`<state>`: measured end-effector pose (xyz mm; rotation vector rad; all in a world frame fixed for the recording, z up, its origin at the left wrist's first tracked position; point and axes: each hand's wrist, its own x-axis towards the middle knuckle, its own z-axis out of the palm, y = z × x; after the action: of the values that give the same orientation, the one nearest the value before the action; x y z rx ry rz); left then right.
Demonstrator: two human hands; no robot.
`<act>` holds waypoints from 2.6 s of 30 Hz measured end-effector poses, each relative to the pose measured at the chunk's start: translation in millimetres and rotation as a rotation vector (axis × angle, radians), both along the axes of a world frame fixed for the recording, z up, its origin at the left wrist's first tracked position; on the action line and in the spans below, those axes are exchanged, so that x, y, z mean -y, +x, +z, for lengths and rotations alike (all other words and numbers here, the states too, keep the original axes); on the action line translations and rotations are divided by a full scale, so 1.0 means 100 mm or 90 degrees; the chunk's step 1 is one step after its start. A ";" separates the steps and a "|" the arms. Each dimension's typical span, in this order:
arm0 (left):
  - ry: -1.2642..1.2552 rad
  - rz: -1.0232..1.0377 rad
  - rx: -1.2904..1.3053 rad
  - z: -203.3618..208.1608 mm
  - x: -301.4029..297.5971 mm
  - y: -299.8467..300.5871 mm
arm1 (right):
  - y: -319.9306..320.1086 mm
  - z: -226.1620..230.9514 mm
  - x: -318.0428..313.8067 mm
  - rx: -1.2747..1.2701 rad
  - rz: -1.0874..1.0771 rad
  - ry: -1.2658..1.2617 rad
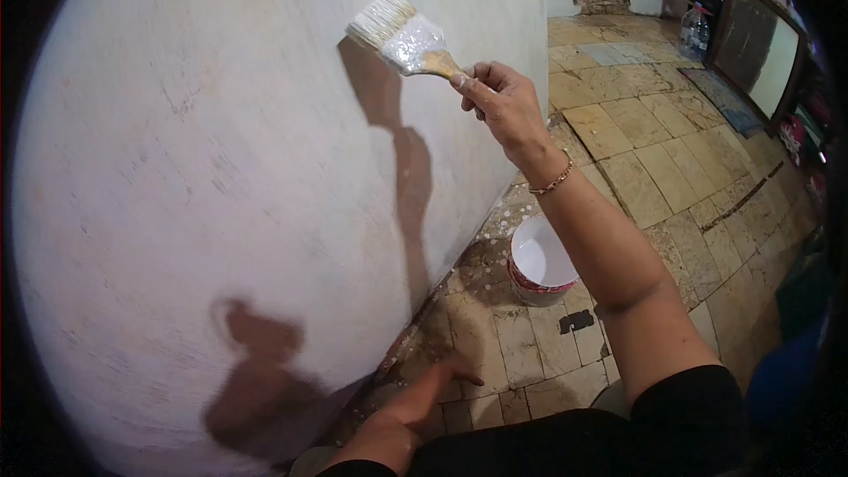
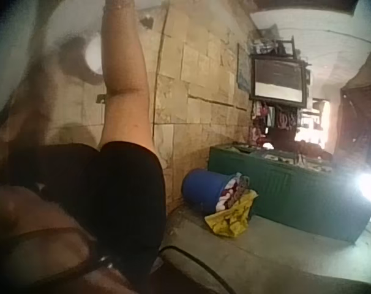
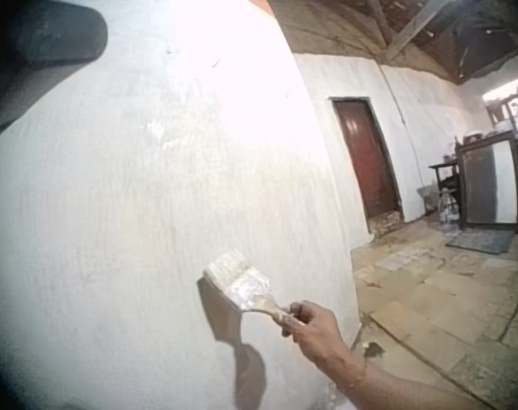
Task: The person applies white paint to a wall using a brush, dipping the brush into a bucket between strokes.
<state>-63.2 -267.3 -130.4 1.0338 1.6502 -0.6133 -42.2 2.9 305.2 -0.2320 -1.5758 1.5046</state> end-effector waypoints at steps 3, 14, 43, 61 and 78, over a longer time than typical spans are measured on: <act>0.065 0.062 -0.115 -0.14 0.07 0.02 | -0.18 -0.41 -0.07 0.078 -0.052 0.002; -0.020 0.033 -0.067 0.52 -0.19 0.10 | 0.33 -1.76 -0.27 0.520 -0.213 0.170; 0.094 0.032 -0.053 0.09 -0.11 0.06 | -0.02 -0.35 -0.23 0.263 -0.335 0.307; 0.101 0.063 0.021 -0.01 -0.03 -0.01 | 0.29 0.60 0.21 0.549 -0.278 0.566; 0.181 0.034 -0.043 -0.13 0.09 -0.04 | 0.28 -0.93 0.76 0.479 -0.192 0.361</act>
<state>-67.7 -276.8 -143.4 1.1781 1.8555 -0.3876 -13.8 -73.3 212.0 -0.7250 -2.3537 0.7024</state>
